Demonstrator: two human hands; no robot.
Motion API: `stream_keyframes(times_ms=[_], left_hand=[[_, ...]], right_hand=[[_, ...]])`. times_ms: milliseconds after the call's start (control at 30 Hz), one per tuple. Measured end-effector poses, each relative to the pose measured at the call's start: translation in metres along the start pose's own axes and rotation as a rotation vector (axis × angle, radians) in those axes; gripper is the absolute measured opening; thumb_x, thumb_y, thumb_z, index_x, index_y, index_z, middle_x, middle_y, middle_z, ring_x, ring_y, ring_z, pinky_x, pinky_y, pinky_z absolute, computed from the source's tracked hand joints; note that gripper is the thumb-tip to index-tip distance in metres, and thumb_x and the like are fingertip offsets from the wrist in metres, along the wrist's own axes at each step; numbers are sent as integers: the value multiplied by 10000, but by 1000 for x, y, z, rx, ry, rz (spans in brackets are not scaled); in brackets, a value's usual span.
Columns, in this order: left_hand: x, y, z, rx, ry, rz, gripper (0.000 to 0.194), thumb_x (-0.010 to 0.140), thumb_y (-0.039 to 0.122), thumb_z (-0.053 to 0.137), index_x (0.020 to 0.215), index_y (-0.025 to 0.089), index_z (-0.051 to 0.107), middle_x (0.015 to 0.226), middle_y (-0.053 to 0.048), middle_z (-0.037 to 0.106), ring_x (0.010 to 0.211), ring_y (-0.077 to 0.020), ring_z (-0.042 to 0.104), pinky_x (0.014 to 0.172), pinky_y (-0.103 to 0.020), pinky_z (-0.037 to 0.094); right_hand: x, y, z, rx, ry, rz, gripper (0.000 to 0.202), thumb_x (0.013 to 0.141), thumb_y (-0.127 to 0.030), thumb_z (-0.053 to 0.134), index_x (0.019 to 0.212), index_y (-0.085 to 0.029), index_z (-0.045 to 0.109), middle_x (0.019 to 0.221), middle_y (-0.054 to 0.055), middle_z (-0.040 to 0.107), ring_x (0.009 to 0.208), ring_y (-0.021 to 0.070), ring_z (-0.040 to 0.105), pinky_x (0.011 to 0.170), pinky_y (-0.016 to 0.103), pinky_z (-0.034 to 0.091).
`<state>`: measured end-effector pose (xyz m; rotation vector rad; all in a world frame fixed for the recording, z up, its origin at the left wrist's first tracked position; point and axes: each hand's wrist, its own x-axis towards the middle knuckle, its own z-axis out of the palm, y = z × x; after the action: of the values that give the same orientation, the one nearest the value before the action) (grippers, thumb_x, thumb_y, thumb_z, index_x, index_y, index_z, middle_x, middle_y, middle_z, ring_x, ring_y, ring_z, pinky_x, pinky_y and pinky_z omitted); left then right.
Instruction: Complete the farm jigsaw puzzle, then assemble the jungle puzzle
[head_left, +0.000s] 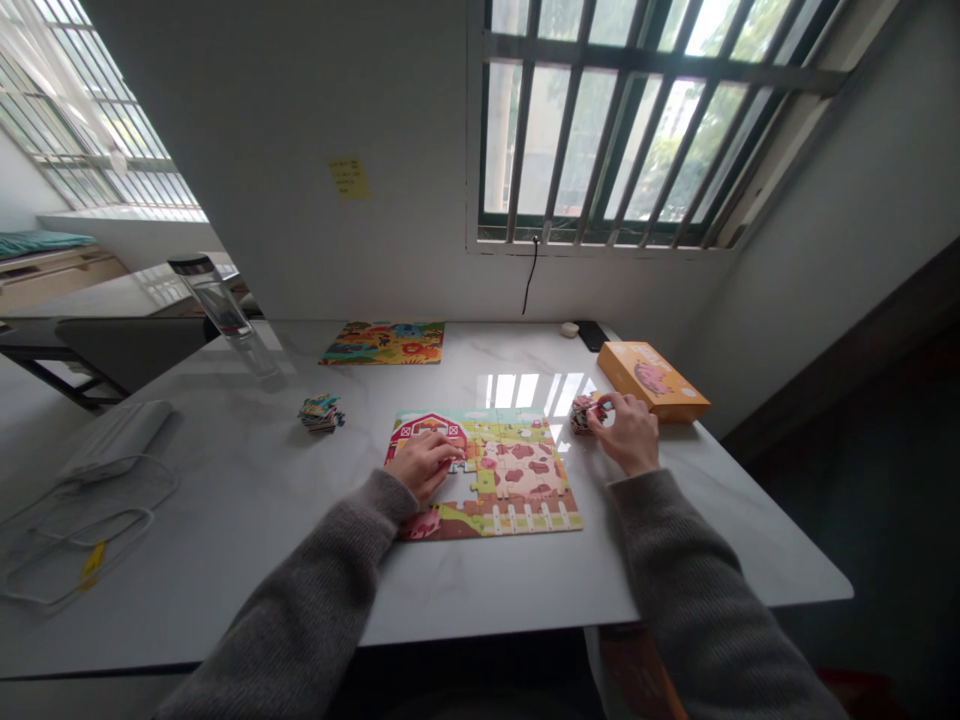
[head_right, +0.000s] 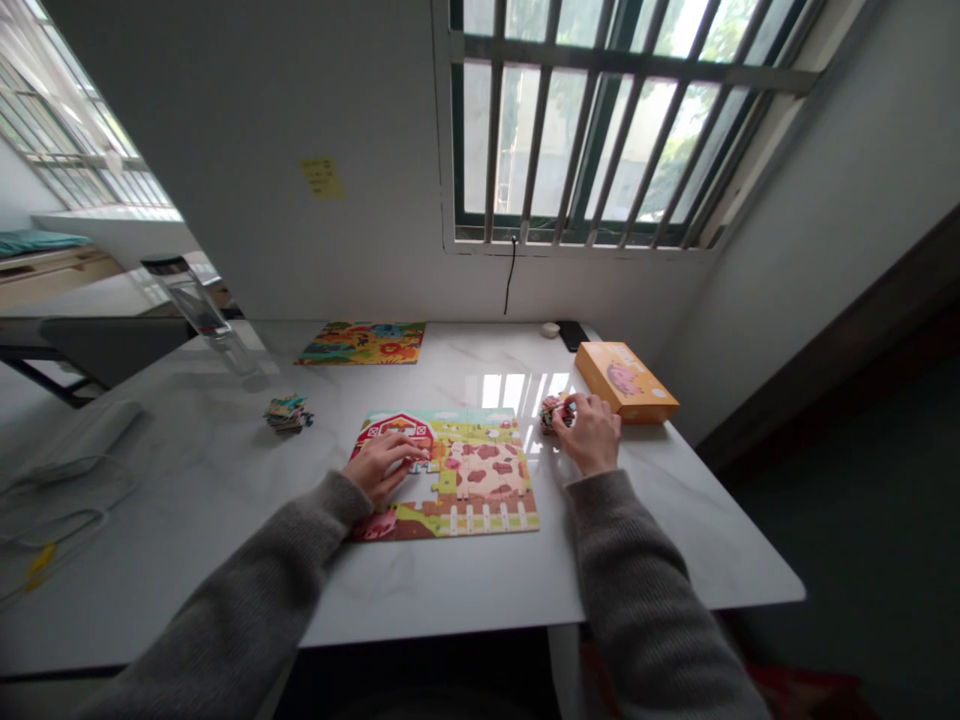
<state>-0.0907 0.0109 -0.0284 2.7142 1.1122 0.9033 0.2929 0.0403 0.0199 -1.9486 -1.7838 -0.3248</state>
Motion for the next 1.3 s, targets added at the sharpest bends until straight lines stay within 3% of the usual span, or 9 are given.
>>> stream_keyframes(times_ms=[233, 467, 633, 1033, 1300], left_hand=[[1, -2, 3, 1, 0, 26, 264, 873, 150, 542, 1075, 213, 700, 1013, -88, 667, 940, -240, 599, 872, -410, 499], [1, 0, 6, -7, -26, -6, 258, 859, 155, 557, 1068, 213, 696, 1032, -85, 665, 964, -235, 613, 927, -418, 507], [0, 3, 5, -2, -5, 11, 260, 865, 139, 542, 1069, 209, 689, 1043, -87, 668, 963, -242, 608, 881, -410, 507], [2, 5, 4, -9, 4, 3, 262, 860, 129, 542, 1062, 212, 688, 1031, -82, 658, 950, -234, 609, 869, -389, 506], [1, 2, 6, -14, 17, 13, 282, 852, 122, 538, 1070, 201, 698, 1025, -87, 648, 942, -231, 602, 901, -408, 502]], right_hand=[[1, 0, 0, 8, -7, 25, 244, 871, -394, 578, 1026, -214, 630, 1022, 97, 644, 1003, 284, 518, 779, 356, 321], [-2, -3, 8, -33, -87, 41, 319, 869, -487, 579, 1005, -198, 592, 1029, 119, 604, 992, 295, 518, 762, 361, 348], [1, -7, 11, -49, -52, 66, 230, 852, -369, 571, 989, -188, 604, 995, 133, 611, 964, 295, 526, 752, 363, 346], [3, 1, 11, 8, -69, 74, 236, 821, -356, 596, 998, -204, 627, 977, 108, 618, 962, 286, 540, 771, 349, 356], [5, 10, 16, 228, 70, 5, 191, 744, -263, 630, 917, -182, 612, 896, 90, 566, 872, 263, 544, 810, 365, 430]])
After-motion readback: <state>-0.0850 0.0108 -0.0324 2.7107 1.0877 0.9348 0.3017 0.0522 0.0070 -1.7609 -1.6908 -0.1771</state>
